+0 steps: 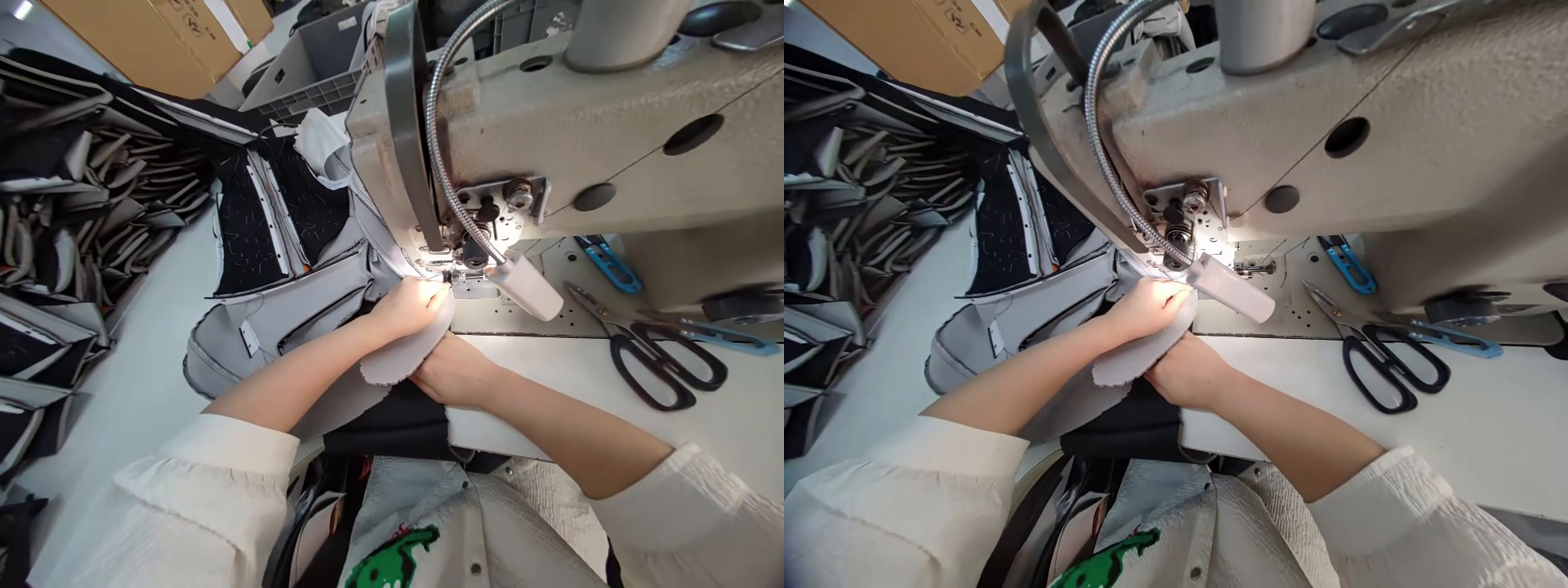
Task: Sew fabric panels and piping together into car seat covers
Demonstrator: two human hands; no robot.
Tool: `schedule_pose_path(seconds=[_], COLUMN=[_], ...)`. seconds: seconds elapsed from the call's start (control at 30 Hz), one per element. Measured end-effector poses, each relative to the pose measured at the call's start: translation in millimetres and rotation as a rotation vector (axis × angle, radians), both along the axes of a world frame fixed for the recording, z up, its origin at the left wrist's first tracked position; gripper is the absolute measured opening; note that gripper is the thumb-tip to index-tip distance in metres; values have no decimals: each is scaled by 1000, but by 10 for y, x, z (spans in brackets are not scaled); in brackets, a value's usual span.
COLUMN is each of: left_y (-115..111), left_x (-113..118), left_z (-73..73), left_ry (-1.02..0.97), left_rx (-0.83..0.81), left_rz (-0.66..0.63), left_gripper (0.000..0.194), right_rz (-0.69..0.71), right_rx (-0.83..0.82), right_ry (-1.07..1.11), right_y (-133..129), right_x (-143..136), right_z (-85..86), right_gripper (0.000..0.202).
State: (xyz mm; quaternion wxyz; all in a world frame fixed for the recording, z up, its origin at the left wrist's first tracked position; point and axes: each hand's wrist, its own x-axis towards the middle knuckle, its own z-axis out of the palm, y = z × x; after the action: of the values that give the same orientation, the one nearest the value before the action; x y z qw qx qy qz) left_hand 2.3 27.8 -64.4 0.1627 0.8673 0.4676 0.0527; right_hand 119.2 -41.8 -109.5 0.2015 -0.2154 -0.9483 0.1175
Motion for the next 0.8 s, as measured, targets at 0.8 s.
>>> schedule_pose_path(seconds=[0.8], left_y=[-564], left_x=[-157], left_z=[409], left_ry=[-173], left_rx=[-291], left_rz=[-2], left_gripper=[68], right_rz=[-225], right_rx=[-99], right_ry=[308], right_y=[122], right_x=[460], right_z=[142], right_gripper=[23])
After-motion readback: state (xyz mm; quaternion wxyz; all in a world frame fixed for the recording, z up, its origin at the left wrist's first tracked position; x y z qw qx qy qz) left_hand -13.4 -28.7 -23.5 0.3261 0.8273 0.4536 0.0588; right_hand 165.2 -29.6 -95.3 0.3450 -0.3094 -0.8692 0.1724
